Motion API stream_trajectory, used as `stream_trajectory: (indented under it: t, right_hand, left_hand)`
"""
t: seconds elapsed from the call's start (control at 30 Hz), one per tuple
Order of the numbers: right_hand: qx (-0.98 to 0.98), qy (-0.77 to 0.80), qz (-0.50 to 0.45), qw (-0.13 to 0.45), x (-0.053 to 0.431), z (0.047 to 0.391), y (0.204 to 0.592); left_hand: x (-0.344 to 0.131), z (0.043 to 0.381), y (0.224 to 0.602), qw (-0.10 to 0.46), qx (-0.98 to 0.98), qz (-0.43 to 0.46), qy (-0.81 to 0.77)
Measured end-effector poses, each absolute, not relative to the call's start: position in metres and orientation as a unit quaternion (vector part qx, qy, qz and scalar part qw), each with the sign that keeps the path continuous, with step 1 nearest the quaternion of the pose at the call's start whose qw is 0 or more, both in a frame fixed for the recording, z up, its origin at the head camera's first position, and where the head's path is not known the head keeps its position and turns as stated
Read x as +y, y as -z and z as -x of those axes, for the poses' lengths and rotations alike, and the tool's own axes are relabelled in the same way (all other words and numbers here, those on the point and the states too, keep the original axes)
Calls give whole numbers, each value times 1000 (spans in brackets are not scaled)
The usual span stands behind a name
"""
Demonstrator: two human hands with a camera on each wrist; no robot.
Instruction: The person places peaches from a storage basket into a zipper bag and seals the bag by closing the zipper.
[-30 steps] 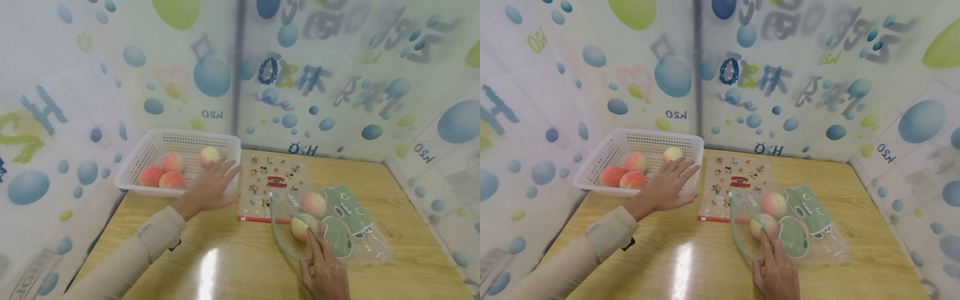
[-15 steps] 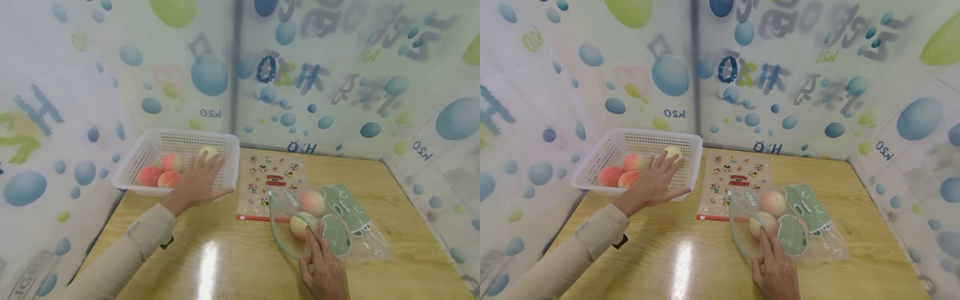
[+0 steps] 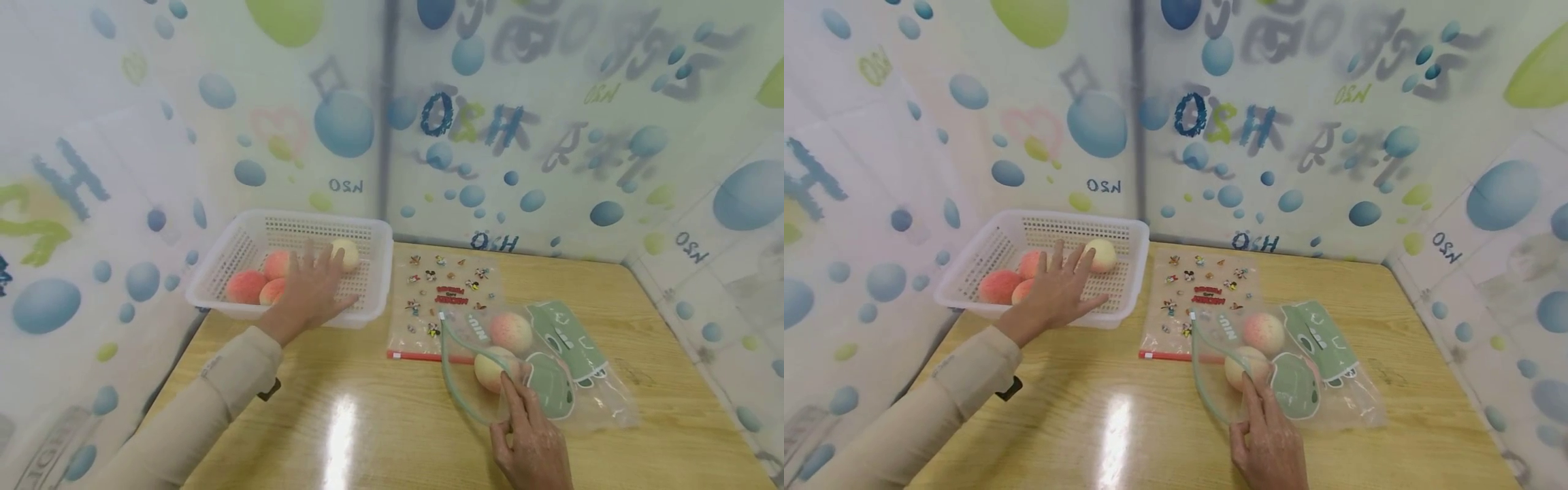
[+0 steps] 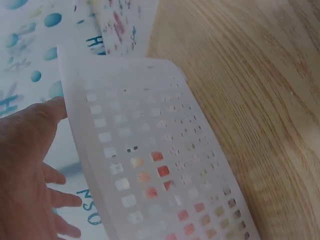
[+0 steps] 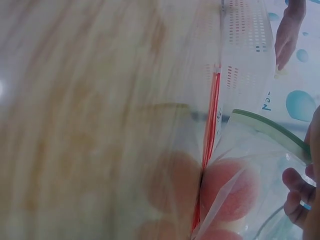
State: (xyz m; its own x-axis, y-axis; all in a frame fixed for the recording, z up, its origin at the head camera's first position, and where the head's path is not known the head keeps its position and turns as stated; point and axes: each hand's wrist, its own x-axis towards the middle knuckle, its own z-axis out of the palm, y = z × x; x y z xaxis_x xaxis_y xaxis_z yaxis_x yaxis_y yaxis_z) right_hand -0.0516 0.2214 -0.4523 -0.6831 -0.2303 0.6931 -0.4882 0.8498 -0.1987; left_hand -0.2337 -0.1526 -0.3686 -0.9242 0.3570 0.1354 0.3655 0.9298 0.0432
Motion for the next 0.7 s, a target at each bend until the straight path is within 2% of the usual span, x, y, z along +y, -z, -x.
stream_trajectory:
  t: [0.2,0.4,0.7]
  right_hand:
    - [-898,-186,-199,345,224,52,451]
    - [-898,-192,-199,341,226,52,449]
    - [-897,-191,-206,343,226,53,451]
  left_hand:
    - [-163,240,366,44,-992,116,-3]
    - [-176,243,366,-9,-998,59,-5]
    - [-183,247,367,-59,-998,21,30]
